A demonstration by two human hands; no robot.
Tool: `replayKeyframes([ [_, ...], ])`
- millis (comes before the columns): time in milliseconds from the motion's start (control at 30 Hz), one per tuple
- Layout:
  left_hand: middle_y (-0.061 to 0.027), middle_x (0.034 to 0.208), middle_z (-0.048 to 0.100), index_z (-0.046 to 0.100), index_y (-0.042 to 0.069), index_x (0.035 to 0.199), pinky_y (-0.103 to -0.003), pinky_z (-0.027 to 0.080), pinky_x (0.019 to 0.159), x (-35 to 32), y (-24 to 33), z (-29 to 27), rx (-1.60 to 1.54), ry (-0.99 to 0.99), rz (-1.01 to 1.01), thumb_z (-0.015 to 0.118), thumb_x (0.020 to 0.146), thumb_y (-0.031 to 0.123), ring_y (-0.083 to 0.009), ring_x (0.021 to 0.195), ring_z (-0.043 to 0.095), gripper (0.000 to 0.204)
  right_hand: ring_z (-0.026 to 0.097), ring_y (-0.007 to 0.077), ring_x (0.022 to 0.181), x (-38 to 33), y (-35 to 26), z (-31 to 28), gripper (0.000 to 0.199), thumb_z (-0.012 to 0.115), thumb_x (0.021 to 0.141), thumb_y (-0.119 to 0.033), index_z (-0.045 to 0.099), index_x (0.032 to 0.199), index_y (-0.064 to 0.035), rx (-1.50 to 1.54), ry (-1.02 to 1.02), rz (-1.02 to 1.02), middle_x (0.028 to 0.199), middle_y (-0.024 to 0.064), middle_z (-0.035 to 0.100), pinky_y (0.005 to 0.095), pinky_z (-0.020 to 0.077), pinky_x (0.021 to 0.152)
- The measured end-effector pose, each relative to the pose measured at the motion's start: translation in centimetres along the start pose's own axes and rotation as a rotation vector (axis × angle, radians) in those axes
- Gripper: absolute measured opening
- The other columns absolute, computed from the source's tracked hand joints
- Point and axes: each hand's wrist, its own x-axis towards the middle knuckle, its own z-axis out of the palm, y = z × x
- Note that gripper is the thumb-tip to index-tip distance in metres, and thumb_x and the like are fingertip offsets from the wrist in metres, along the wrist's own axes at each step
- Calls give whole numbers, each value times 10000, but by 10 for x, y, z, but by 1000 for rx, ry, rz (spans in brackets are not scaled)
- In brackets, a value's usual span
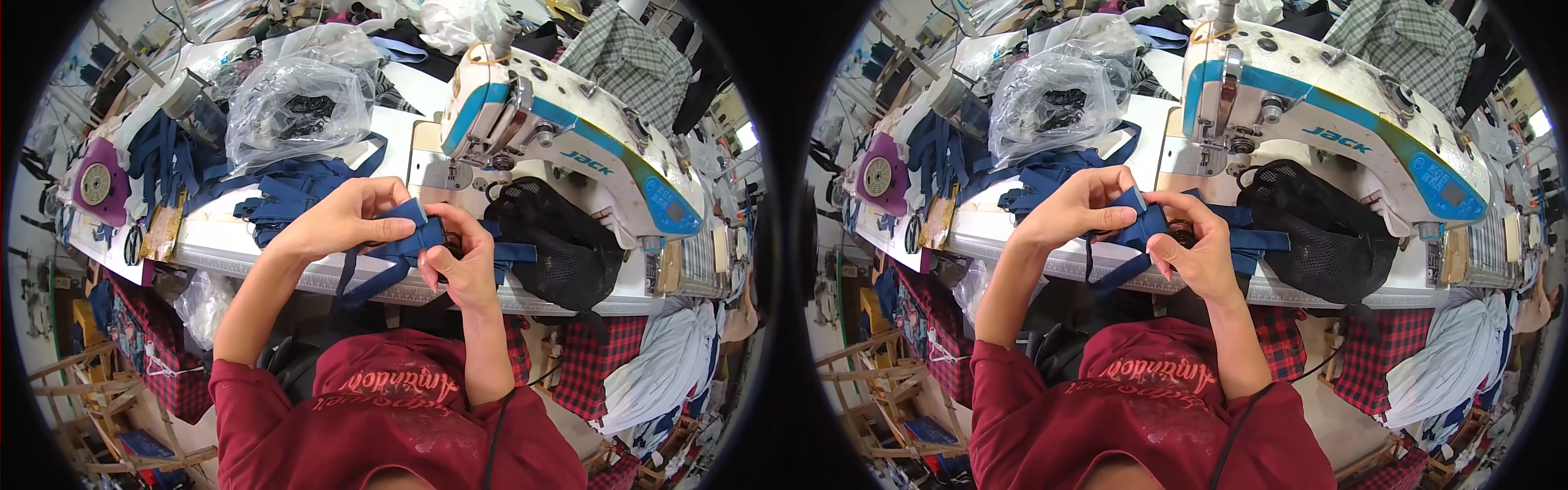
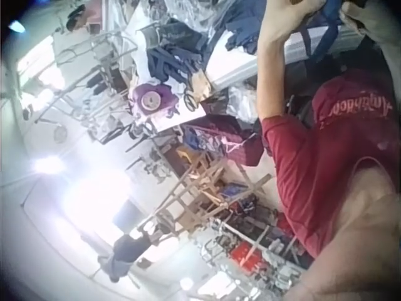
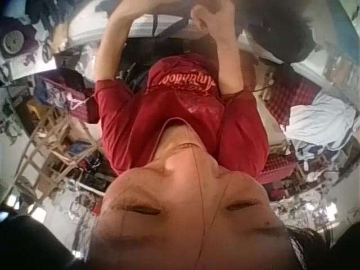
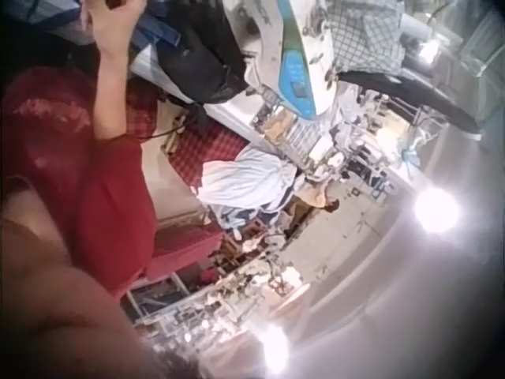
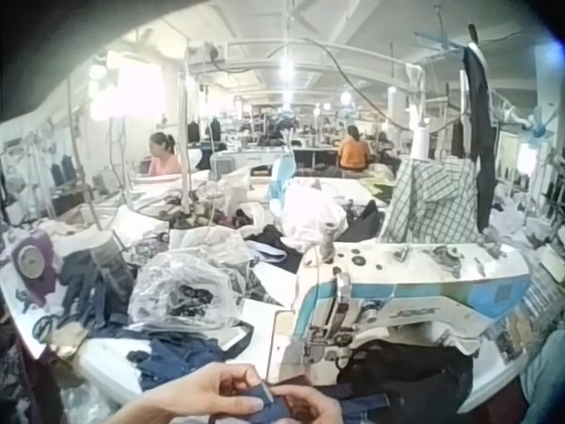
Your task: The person is seen assembling blue fabric straps by threading them through plastic buckles on a workbench.
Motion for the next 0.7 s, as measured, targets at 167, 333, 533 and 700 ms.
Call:
replayKeyframes([
  [167, 20, 707, 576, 536, 31, 871, -176, 340, 478, -6, -10, -4, 19, 0, -51, 650, 840, 158, -16, 570, 456, 174, 521, 68, 502, -1, 4, -3, 479, 775, 688, -54, 547, 1104, 9, -29, 10, -4, 737, 39, 584, 180, 389, 414],
  [333, -21, 839, 627, 555, 11, 882, -186, 438, 685, -2, -30, -13, 449, 188, 377, 645, 839, 130, -37, 781, 546, 155, 517, 59, 530, -2, -5, 7, 480, 803, 637, -41, 574, 1058, -10, -212, 85, 44, 716, 12, 572, 175, 405, 461],
  [533, -46, 776, 629, 548, 0, 931, -198, 431, 516, -17, -12, 2, 57, 214, 20, 615, 857, 140, -50, 581, 529, 172, 510, 64, 602, 0, -7, 10, 462, 811, 605, -61, 601, 1015, -22, -807, 203, -190, 665, 9, 545, 204, 428, 563],
  [700, -20, 727, 616, 588, -19, 879, -176, 381, 502, -12, -18, 16, 142, 318, 27, 620, 847, 170, -25, 635, 527, 195, 516, 75, 603, 1, -1, 14, 438, 794, 619, -36, 606, 1015, -35, -935, 253, -291, 686, 21, 553, 213, 439, 562],
])
